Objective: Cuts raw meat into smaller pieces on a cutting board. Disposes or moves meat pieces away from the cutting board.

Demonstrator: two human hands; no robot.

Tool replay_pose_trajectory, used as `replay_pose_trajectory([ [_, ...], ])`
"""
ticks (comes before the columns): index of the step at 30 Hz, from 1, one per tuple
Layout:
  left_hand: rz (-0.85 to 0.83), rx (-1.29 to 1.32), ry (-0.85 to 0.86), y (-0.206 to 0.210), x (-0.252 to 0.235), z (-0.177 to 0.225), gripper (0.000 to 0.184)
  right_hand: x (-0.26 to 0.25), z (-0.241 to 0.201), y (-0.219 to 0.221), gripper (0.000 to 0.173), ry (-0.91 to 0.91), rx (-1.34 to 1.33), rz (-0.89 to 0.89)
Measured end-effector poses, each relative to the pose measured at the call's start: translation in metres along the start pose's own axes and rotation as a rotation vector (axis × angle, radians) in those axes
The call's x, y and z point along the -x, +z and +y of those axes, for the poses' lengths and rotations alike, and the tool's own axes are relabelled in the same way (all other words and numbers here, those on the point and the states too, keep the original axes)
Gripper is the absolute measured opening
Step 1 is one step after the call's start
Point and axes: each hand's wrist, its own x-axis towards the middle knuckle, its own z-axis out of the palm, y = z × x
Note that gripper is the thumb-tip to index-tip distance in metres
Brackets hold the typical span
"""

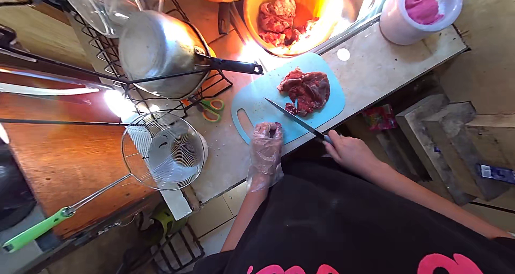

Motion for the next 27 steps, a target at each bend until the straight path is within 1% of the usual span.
replay_pose_trajectory([
  [2,-0.015,0.083,-0.072,-0.001,-0.010,0.012,0.014,0.007,0.007,0.000,0.039,-0.043,-0.049,0.117],
  [5,-0.086,0.049,0.009,0.005,-0.028,0.028,0.021,0.018,0.016,0.004,0.039,-0.077,-0.080,0.286],
  [8,-0.191,-0.058,0.088,0.008,-0.042,0.033,0.034,0.025,0.024,0.003,0.038,-0.051,-0.088,0.340],
  [10,-0.301,-0.146,0.066,0.005,-0.052,0.039,0.052,0.027,0.026,0.002,0.038,-0.029,-0.099,0.367],
  [11,-0.360,-0.211,0.056,0.003,-0.058,0.044,0.055,0.027,0.028,0.002,0.038,-0.020,-0.100,0.378],
  [12,-0.419,-0.273,0.048,0.002,-0.064,0.049,0.053,0.027,0.029,0.002,0.038,-0.011,-0.104,0.382],
  [15,-0.584,-0.392,0.067,0.001,-0.079,0.060,0.031,0.029,0.031,0.004,0.040,-0.005,-0.116,0.433],
  [17,-0.664,-0.432,0.069,-0.004,-0.087,0.067,0.030,0.026,0.032,0.006,0.041,-0.028,-0.110,0.520],
  [19,-0.664,-0.417,0.046,-0.007,-0.089,0.068,0.029,0.022,0.034,0.009,0.042,-0.034,-0.108,0.576],
  [21,-0.655,-0.365,-0.012,-0.015,-0.086,0.070,0.029,0.022,0.034,0.010,0.042,-0.027,-0.129,0.589],
  [23,-0.600,-0.292,-0.036,-0.029,-0.081,0.080,0.026,0.024,0.034,0.010,0.042,-0.016,-0.156,0.595],
  [25,-0.514,-0.199,0.004,-0.050,-0.087,0.104,0.023,0.025,0.035,0.009,0.043,-0.002,-0.178,0.604],
  [27,-0.384,-0.135,0.134,-0.070,-0.105,0.127,0.021,0.026,0.038,0.010,0.044,-0.001,-0.188,0.635],
])
